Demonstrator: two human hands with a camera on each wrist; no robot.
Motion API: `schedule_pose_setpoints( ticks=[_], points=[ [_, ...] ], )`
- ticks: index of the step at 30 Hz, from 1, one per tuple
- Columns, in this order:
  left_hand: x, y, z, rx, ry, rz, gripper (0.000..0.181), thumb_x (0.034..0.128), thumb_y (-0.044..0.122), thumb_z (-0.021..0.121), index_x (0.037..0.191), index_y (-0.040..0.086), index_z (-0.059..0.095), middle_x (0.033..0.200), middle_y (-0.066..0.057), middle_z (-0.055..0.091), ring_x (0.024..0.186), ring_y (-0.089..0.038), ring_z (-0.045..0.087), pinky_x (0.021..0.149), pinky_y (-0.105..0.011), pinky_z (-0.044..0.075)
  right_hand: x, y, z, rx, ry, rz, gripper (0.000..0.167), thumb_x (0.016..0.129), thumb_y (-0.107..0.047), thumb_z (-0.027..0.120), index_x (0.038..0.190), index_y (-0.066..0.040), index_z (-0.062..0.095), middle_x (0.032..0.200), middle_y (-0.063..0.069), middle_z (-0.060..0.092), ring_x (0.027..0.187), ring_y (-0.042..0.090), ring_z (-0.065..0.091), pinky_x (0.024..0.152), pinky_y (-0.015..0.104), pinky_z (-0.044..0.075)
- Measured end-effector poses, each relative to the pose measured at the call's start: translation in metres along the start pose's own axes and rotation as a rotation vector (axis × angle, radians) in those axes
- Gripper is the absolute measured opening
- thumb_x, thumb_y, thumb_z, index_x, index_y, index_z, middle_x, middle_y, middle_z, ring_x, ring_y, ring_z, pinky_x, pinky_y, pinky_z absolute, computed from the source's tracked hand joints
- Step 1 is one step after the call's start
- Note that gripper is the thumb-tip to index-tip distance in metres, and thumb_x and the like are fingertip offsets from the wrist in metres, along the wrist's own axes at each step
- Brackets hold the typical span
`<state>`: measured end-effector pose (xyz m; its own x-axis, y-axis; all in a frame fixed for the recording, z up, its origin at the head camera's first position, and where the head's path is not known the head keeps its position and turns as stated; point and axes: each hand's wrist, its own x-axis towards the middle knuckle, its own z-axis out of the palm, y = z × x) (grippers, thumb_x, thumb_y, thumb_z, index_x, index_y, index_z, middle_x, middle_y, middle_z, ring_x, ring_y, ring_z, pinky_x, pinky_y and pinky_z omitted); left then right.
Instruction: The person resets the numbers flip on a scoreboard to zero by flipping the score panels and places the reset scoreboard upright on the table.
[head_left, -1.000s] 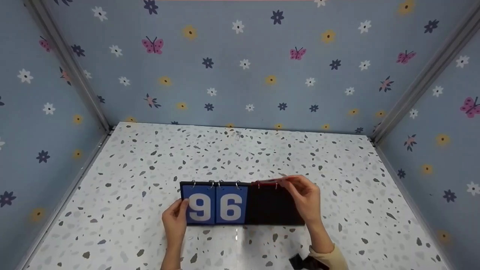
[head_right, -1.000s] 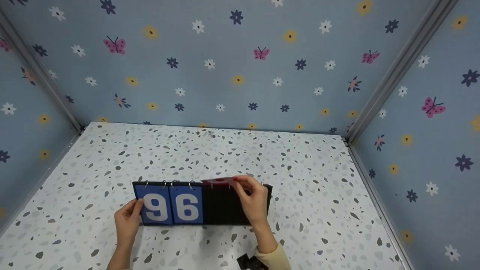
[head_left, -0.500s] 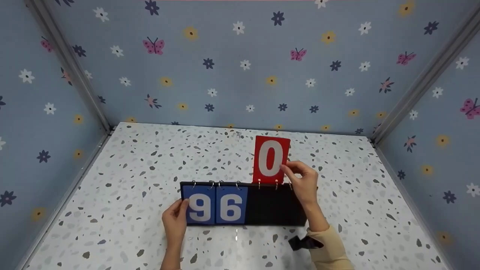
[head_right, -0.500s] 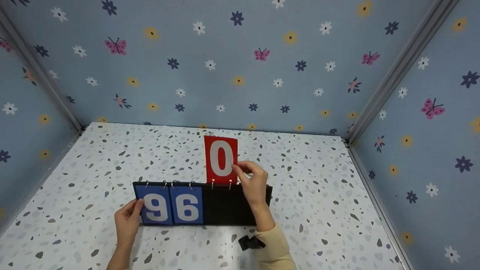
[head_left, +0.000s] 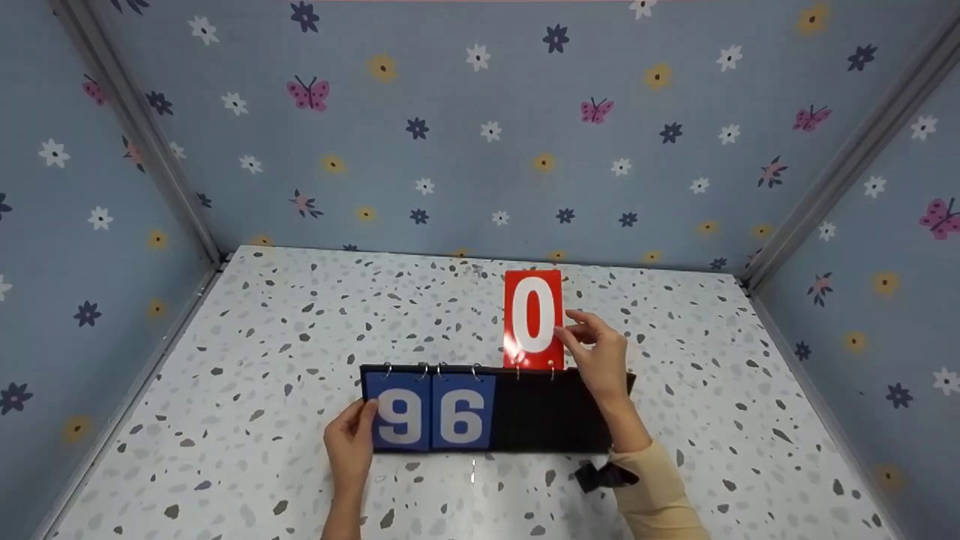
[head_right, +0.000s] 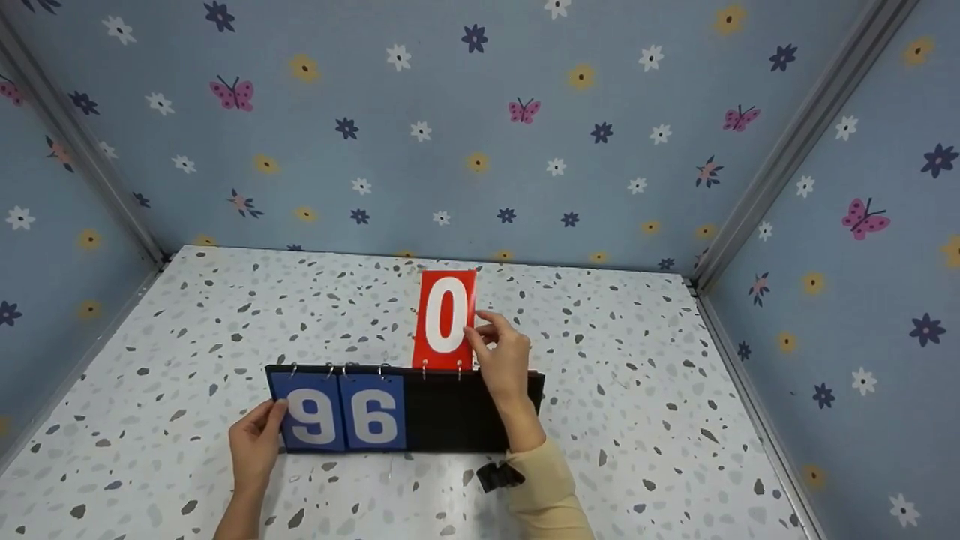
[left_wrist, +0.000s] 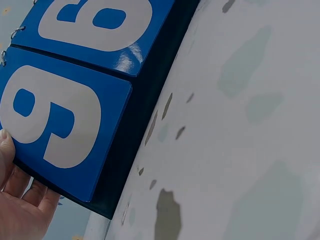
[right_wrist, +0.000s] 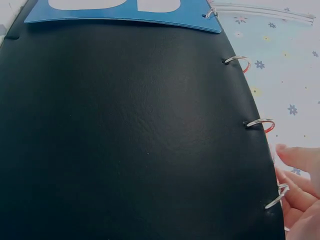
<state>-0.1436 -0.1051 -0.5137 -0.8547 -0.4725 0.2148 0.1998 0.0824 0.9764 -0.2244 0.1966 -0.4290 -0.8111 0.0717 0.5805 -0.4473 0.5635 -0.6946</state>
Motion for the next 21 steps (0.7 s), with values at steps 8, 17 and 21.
schedule_pose_setpoints(
  ticks=[8,17,21],
  points=[
    [-0.001,0.001,0.000,0.007,0.005,0.003,0.016,0.0844,-0.002,0.057,0.092,-0.015,0.062,0.084,-0.025,0.062,0.064,-0.009,0.056,0.058,-0.017,0.044,-0.008,-0.004,-0.005,-0.077,-0.087,0.021,0.016,0.078,-0.008,0.068,0.092,0.000,0.066,0.083,0.010,0.067,0.069,0.017,0.062,0.064,0.036,0.048],
    [-0.003,0.003,0.000,0.032,0.012,0.021,0.015,0.0841,-0.003,0.056,0.092,-0.015,0.062,0.083,-0.025,0.062,0.063,-0.011,0.056,0.058,-0.017,0.044,-0.025,-0.010,-0.019,-0.051,-0.004,-0.046,0.010,0.077,-0.004,0.068,0.087,-0.003,0.068,0.081,0.004,0.067,0.067,0.014,0.060,0.058,0.025,0.048],
    [-0.002,-0.001,0.001,0.037,0.017,0.006,0.016,0.0844,-0.001,0.057,0.093,-0.014,0.062,0.084,-0.023,0.063,0.064,-0.010,0.056,0.058,-0.016,0.044,-0.035,-0.011,-0.025,-0.014,0.065,-0.083,0.011,0.076,0.000,0.068,0.086,-0.001,0.068,0.076,0.005,0.066,0.063,0.014,0.060,0.056,0.018,0.046]
  ],
)
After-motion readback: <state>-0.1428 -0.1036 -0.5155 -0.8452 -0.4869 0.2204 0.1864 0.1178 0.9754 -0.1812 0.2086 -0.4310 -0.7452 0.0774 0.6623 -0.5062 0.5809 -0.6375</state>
